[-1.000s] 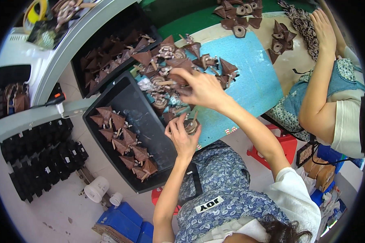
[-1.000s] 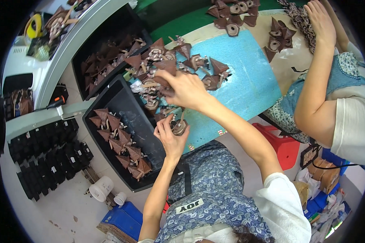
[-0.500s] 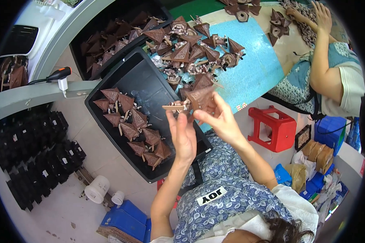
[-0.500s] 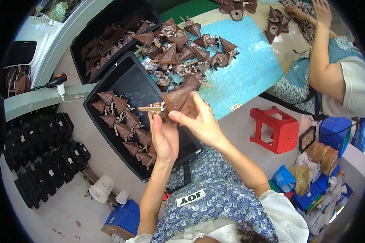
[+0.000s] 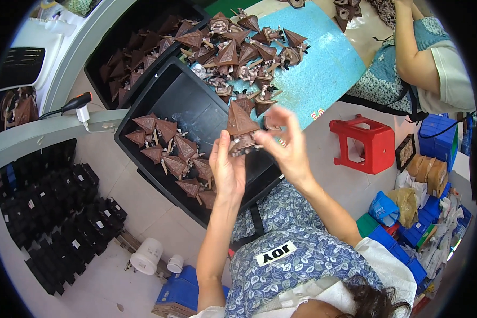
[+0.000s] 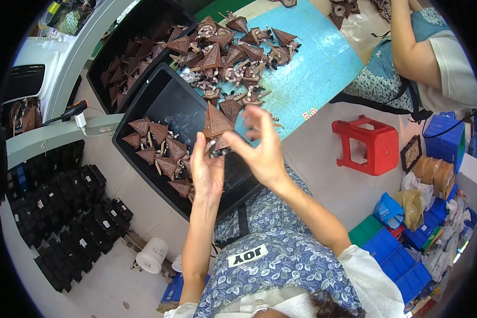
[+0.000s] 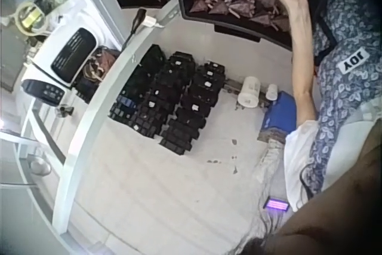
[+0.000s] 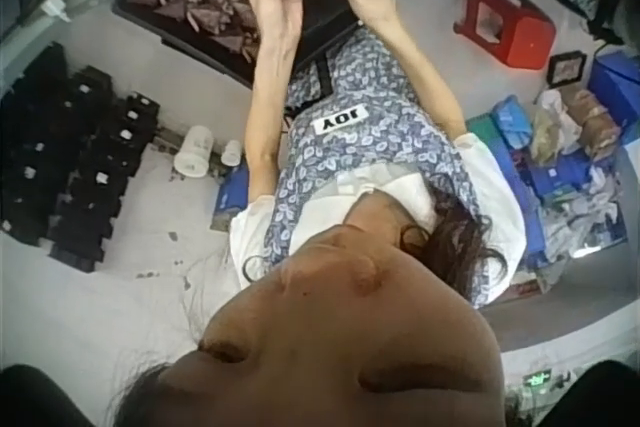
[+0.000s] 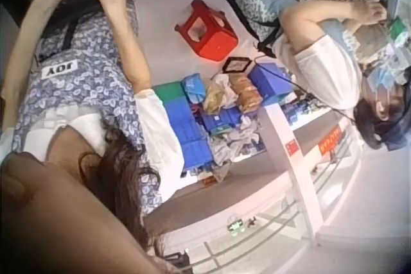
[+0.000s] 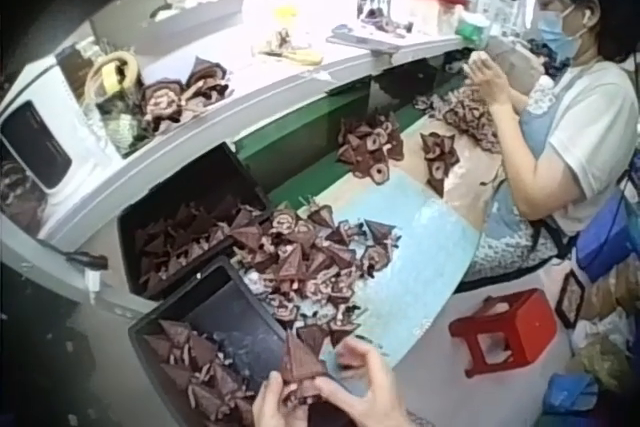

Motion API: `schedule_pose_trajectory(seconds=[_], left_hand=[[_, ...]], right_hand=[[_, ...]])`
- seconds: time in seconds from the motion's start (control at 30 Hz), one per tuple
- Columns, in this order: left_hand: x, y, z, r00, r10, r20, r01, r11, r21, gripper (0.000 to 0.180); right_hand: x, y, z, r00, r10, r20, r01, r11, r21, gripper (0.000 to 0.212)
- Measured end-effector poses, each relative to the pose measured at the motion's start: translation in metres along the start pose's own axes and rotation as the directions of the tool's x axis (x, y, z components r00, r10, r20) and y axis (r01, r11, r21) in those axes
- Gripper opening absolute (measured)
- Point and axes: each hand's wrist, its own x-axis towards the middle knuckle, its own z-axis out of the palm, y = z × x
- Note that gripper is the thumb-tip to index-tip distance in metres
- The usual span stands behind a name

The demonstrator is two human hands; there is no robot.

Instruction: The person assembles plastic toy figures by hand, applying glue from a glue bottle to individual plastic components and joining them together.

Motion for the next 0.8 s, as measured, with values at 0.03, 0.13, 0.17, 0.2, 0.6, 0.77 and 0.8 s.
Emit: schedule_pose_trajectory(seconds=[0.03, 0.13, 0.17, 0.2, 0.6, 0.77, 0.8], left_hand=[[-0.004, -0.003, -0.002, 0.998, -0.036, 0.06, 0.035, 0.999, 0.012, 0.026], [-0.012, 0.006, -0.013, 0.993, 0.034, 0.114, -0.054, 0.983, 0.178, 0.034], [-0.013, 0.016, -0.013, 0.993, 0.034, 0.116, -0.062, 0.966, 0.249, 0.038], [-0.016, 0.025, -0.005, 0.995, -0.004, 0.098, -0.03, 0.94, 0.341, 0.043], [-0.022, 0.023, 0.005, 0.978, -0.101, 0.182, 0.11, 0.993, -0.041, 0.038], [-0.024, 0.031, 0.018, 0.927, -0.352, 0.133, 0.372, 0.91, -0.184, 0.037], [-0.025, 0.032, 0.018, 0.901, -0.402, 0.164, 0.431, 0.874, -0.226, 0.036]], right_hand=[[-0.015, 0.007, 0.005, 0.989, 0.117, 0.089, -0.126, 0.987, 0.096, 0.053], [-0.015, -0.009, -0.001, 0.92, 0.298, 0.253, -0.339, 0.931, 0.136, 0.065], [-0.009, -0.007, -0.006, 0.953, 0.059, 0.298, -0.067, 0.998, 0.019, 0.067], [-0.007, -0.007, -0.009, 0.914, -0.176, 0.365, 0.22, 0.972, -0.081, 0.068], [-0.028, -0.048, -0.011, 0.95, -0.117, 0.291, 0.13, 0.991, -0.026, 0.041], [-0.037, -0.05, -0.016, 0.861, -0.401, 0.311, 0.444, 0.893, -0.076, 0.04], [-0.039, -0.051, -0.014, 0.868, -0.432, 0.244, 0.462, 0.884, -0.078, 0.035]])
